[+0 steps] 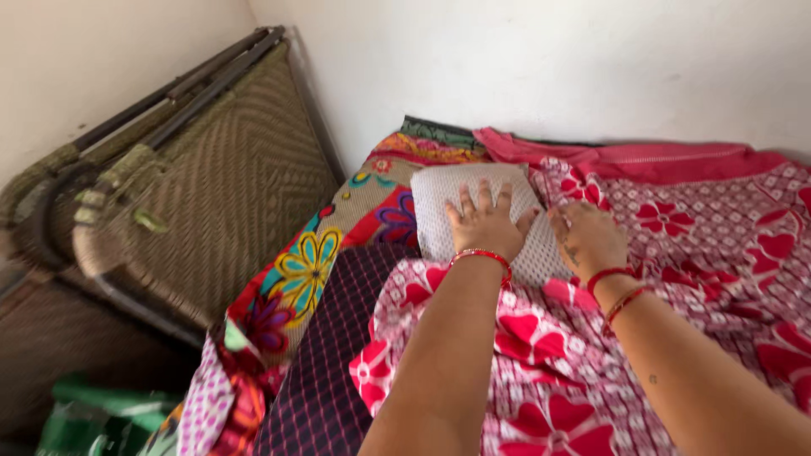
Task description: The person folds a blue and white striped towel, then picks up and moves two pillows to a nearby bench. They fold a colorful floral mat and a pink patterned sheet, placing each folded item on the bench. The actions are performed by hand without tools.
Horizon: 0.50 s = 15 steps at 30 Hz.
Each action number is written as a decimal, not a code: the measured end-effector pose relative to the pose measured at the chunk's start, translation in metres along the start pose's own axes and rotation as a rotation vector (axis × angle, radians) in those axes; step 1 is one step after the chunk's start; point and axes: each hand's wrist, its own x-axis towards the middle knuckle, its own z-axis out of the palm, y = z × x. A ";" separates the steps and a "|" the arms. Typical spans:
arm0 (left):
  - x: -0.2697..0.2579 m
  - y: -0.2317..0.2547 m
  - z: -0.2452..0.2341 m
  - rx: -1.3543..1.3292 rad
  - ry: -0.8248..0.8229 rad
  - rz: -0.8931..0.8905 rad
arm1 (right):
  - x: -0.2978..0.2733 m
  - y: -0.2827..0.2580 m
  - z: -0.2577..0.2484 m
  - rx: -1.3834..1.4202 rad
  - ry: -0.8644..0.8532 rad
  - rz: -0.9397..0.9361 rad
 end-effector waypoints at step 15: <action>0.139 -0.061 0.085 -0.134 -0.142 -0.137 | 0.066 0.052 0.124 0.045 -0.162 0.072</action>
